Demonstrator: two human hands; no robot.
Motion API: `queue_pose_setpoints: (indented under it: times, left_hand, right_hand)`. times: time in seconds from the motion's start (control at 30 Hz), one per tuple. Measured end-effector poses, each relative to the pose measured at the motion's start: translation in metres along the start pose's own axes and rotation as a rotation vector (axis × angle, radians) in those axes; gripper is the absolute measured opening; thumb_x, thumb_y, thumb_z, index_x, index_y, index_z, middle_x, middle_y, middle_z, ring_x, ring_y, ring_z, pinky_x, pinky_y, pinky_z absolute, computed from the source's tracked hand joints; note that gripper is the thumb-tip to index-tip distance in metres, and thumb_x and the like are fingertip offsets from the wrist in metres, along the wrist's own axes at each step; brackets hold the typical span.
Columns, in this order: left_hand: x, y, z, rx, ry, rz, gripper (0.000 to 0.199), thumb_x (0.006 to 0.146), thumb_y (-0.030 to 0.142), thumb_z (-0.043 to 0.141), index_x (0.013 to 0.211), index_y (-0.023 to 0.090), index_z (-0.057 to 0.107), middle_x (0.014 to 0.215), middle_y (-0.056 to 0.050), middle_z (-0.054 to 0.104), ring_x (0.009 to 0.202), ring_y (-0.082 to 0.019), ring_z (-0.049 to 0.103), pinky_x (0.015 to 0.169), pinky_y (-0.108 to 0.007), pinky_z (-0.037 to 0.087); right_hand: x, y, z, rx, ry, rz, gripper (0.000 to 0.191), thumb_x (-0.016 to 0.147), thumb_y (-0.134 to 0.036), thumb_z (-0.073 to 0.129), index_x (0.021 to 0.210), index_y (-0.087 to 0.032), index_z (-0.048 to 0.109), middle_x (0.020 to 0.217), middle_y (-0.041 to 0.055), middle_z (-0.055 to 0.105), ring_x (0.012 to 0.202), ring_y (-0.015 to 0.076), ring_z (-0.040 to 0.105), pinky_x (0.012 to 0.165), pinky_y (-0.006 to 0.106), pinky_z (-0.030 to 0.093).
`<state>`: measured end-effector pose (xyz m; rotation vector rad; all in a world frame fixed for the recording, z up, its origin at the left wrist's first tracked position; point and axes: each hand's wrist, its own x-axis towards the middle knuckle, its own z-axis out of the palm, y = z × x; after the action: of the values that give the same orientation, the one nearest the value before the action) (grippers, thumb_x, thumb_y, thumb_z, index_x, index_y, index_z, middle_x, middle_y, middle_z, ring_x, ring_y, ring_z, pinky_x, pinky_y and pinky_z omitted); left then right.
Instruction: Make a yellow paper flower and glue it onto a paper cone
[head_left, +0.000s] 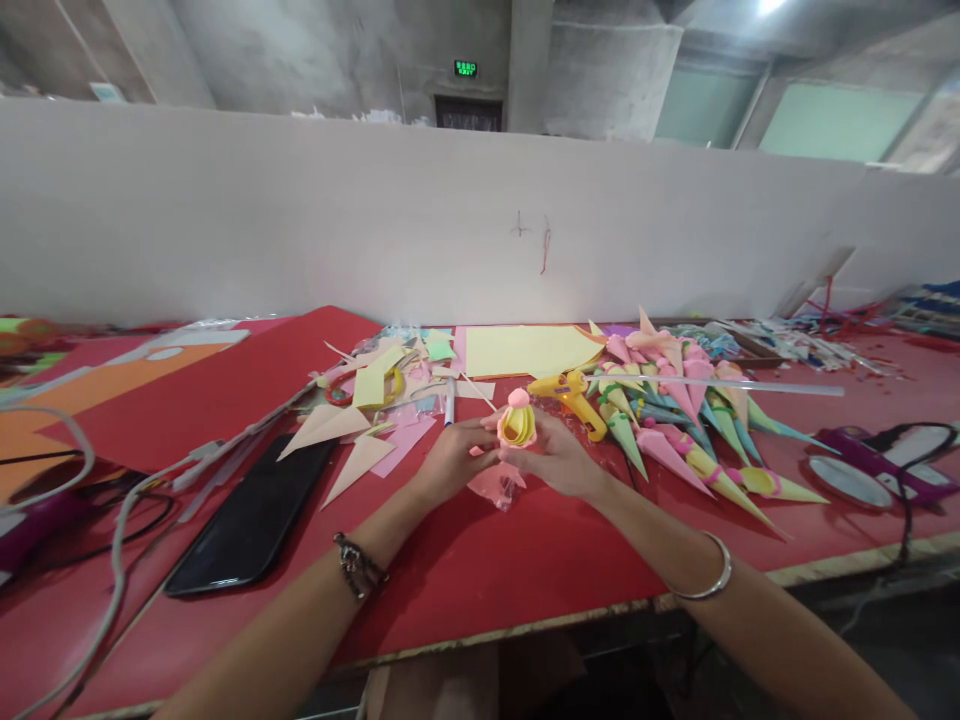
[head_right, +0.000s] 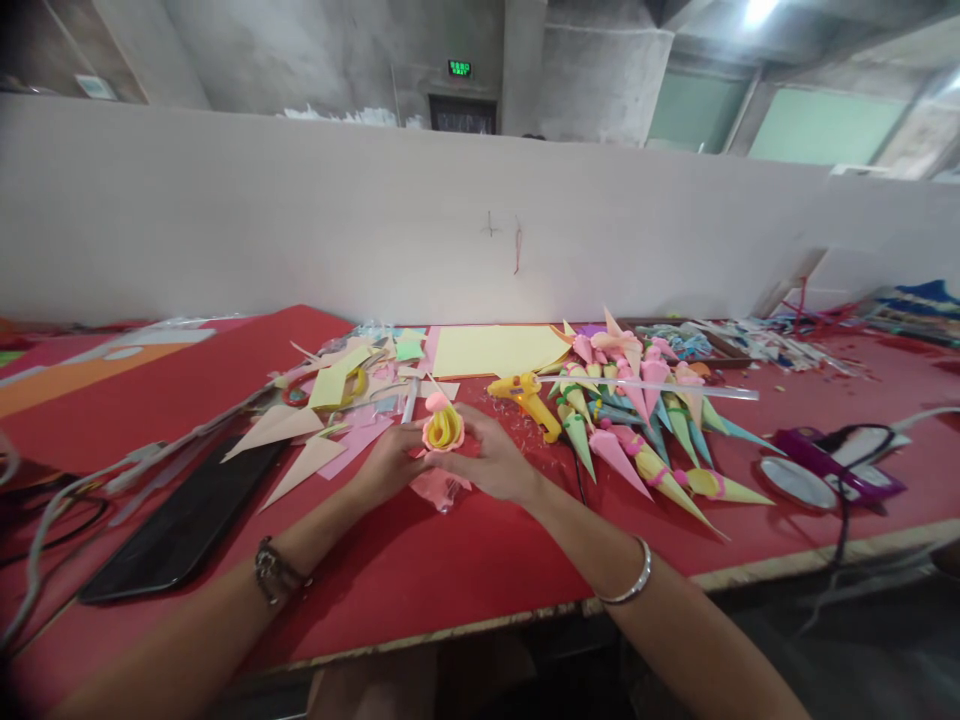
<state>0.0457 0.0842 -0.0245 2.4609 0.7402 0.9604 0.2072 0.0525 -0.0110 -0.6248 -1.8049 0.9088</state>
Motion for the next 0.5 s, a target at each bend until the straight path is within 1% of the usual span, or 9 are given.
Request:
queue_pose_setpoints:
  times: [0.13, 0.27, 0.37, 0.5]
  left_hand:
    - [-0.0016, -0.0036, -0.0003, 0.094, 0.012, 0.0, 0.017, 0.077, 0.021, 0.05, 0.066, 0.014, 0.06, 0.073, -0.004, 0.059, 0.067, -0.013, 0.055, 0.058, -0.02, 0.04]
    - [-0.002, -0.0029, -0.0024, 0.177, 0.018, -0.056, 0.01, 0.073, 0.017, 0.052, 0.068, 0.013, 0.059, 0.072, -0.004, 0.059, 0.062, -0.013, 0.055, 0.054, -0.02, 0.038]
    - [-0.0018, -0.0005, -0.0042, 0.188, 0.036, -0.073, 0.009, 0.072, 0.017, 0.051, 0.068, 0.013, 0.059, 0.071, -0.004, 0.059, 0.062, -0.013, 0.055, 0.054, -0.02, 0.038]
    - [-0.0018, 0.0011, -0.0059, 0.178, 0.046, -0.047, 0.013, 0.075, 0.019, 0.049, 0.068, 0.014, 0.059, 0.075, -0.004, 0.061, 0.064, -0.013, 0.056, 0.054, -0.02, 0.038]
  right_hand:
    - [0.0005, -0.0026, -0.0005, -0.066, -0.028, -0.043, 0.025, 0.074, -0.03, 0.058, 0.097, -0.019, 0.055, 0.097, 0.0045, 0.055, 0.093, 0.0169, 0.051, 0.083, 0.032, 0.04]
    - [0.001, -0.0065, -0.0013, -0.173, -0.075, -0.092, 0.023, 0.074, -0.031, 0.058, 0.095, -0.02, 0.058, 0.095, 0.0048, 0.055, 0.091, 0.0182, 0.051, 0.082, 0.033, 0.04]
    - [0.0009, -0.008, -0.0019, -0.238, -0.123, -0.137, 0.025, 0.074, -0.032, 0.057, 0.097, -0.022, 0.059, 0.095, 0.0052, 0.054, 0.09, 0.0191, 0.05, 0.081, 0.034, 0.039]
    - [0.0001, -0.0074, -0.0025, -0.307, -0.163, -0.187, 0.031, 0.072, -0.031, 0.06, 0.102, -0.025, 0.057, 0.096, 0.0047, 0.052, 0.091, 0.0197, 0.048, 0.082, 0.035, 0.039]
